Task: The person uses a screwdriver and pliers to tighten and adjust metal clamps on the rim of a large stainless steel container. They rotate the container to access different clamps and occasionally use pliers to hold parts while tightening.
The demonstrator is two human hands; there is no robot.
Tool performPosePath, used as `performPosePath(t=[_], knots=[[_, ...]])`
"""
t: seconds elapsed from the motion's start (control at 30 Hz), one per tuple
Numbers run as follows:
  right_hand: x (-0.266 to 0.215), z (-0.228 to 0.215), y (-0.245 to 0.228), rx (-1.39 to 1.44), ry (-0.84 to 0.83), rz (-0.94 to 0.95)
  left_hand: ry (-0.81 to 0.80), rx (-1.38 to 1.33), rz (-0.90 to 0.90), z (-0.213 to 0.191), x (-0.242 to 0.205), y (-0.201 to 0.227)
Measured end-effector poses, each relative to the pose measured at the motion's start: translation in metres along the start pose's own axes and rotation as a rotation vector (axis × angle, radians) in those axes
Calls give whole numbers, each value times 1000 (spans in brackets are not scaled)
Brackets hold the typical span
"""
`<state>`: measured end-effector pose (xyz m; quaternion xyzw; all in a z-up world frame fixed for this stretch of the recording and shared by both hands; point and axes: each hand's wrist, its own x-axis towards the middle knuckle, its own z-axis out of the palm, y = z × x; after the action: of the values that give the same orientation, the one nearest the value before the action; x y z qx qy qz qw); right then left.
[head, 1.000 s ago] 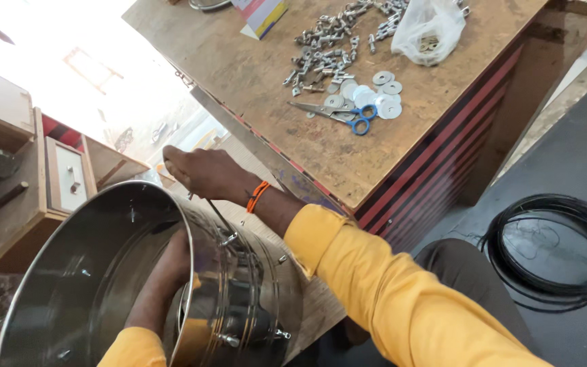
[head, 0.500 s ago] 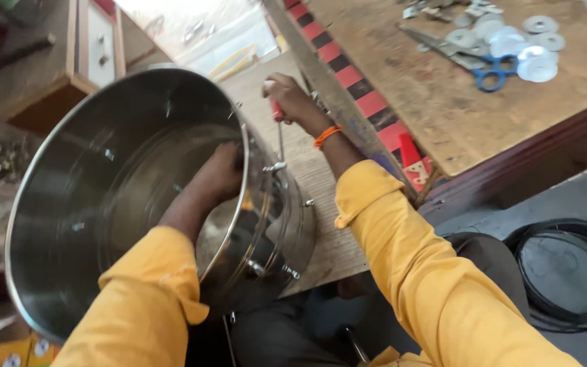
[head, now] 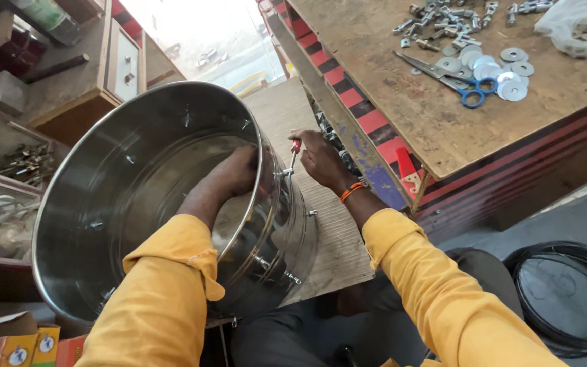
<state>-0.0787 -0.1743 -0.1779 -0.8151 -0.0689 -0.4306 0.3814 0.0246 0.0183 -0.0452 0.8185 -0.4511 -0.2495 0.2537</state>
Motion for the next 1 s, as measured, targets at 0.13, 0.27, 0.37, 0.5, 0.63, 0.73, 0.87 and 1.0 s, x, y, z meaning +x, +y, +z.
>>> performPosePath(t=[0.13,0.27,0.37,0.5,0.63,0.73,0.87,1.0], knots=[[-12,4,-16,-110,-64,138,-7,95,-48,0,-1,-2],[-35,10,-28,-236,-150,300,17,82,16,-1,-6,7],[-73,12,-42,-232,-200,338,28,156,-85,-5,-4,11],[-94,0,-53,-82,-193,350,18,158,-102,4,-1,4],[-84,-3,-46,34,-213,423,27,160,51,3,7,0],[-82,5,-39,-105,-247,433,-68,189,-174,-1,9,3],[-77,15,-33,-101,-221,477,-68,191,-113,-2,8,1],[-78,18,-34,-61,-206,444,-45,-26,-248,-1,16,-10]])
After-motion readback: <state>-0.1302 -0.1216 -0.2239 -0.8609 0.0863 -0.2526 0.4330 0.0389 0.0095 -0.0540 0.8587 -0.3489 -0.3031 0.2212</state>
